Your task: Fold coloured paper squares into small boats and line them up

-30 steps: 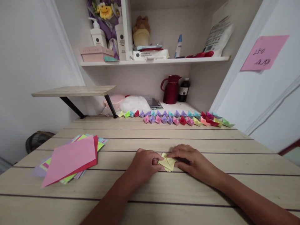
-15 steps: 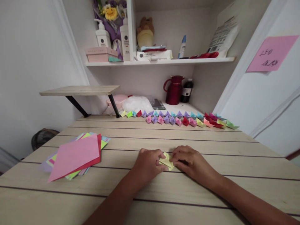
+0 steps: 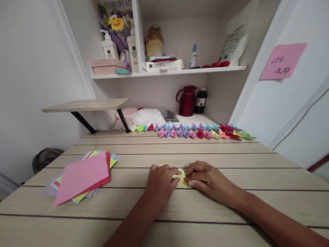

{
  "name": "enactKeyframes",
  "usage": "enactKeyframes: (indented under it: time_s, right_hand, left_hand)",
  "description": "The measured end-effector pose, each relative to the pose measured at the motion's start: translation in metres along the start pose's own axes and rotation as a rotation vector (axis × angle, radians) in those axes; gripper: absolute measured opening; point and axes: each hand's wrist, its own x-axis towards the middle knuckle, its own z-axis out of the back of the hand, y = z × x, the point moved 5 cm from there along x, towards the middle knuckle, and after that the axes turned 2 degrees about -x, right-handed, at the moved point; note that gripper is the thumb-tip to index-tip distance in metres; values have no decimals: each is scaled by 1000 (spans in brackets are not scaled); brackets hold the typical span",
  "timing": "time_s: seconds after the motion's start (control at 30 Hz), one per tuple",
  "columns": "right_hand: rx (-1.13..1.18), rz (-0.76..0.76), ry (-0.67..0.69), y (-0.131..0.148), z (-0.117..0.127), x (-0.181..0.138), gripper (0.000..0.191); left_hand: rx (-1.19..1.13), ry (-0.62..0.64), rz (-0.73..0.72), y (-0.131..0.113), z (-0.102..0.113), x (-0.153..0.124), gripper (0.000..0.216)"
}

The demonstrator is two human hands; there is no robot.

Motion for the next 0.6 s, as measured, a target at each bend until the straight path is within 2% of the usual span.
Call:
enactKeyframes:
  time_s: [0.13,0.27,0.37,0.4,0.5,0.6]
  right_hand:
    - [159,-156,-30,-11,-8,6,15]
    - [211,-277,-40,-15,-15,11,18]
    - [163,-352,-76,-17,-16,11,5]
    - [136,-380,-97,-18,-15,11,8]
    - [55,-438,-141,-24,-14,10,37]
    - [24,-436,-109,-26,-16,11,30]
  left_hand:
    - [76,-1,19,4,1,0,27]
    - [85,-14,90,10,5,-1,38]
    - [64,-20,95,11,4,-1,40]
    - [56,-28,97,12,4,-1,39]
    - [14,-65,117,14,3,-1,34]
    - [-32,-97,149,17,-1,0,29]
